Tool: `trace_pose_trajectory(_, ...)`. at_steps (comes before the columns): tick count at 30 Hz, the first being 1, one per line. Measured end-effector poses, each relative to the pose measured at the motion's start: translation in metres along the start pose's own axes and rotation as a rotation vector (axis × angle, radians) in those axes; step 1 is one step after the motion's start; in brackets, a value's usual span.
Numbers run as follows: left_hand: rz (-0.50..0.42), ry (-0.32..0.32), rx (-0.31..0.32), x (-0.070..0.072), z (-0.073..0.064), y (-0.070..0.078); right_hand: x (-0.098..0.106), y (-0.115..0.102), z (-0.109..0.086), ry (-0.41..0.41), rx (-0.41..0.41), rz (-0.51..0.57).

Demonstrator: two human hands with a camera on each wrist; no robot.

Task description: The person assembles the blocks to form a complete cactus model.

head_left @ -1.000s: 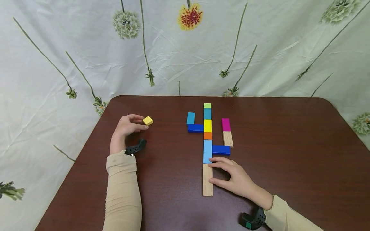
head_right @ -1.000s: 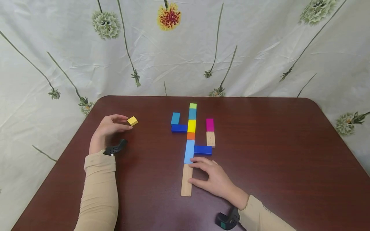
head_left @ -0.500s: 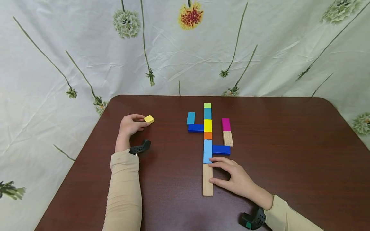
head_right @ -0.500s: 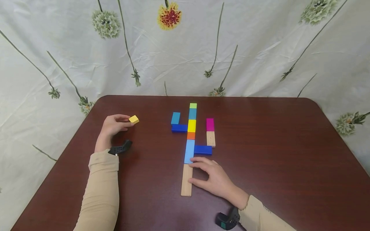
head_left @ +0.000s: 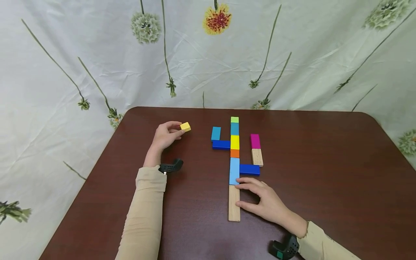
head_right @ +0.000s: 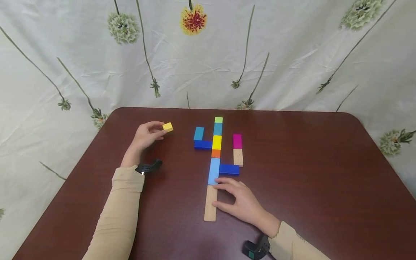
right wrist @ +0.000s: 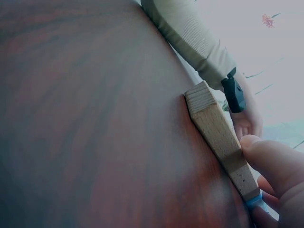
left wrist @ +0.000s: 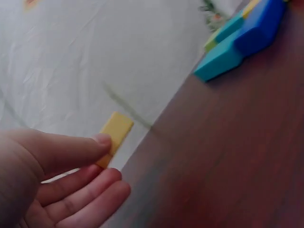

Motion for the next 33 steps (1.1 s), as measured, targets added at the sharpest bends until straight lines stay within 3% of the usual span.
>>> trace_pose_trajectory(5, 0.04, -0.061, -0.114, -0.035, 0.003, 0.021, 0.001, 0.0, 0.0, 0.003, -0.004, 0.006)
trace_pose_trajectory(10, 0.045, -0.067, -0.148, -0.058, 0.011, 0.035, 0.001, 0.001, 0.0, 0.005, 0.0, 0.0)
trace_pose_trajectory(20, 0.075, -0.1, -0.132, -0.082, 0.027, 0.051, 0.002, 0.001, 0.0, 0.004, 0.013, 0.004)
trace_pose_trajectory(33, 0.176, -0.146, -0.102, -0.094, 0.036, 0.048, 0.001, -0.001, -0.001, 0.005, 0.018, 0.011)
Point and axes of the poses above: each hand's wrist, its own z-axis towards the middle knuckle, its own x-axis out of the back of the hand, y = z × x, the point moved 9 cm from there along z, towards the middle knuckle, and after that the axes turned 7 degrees about y, right-handed, at the moved point
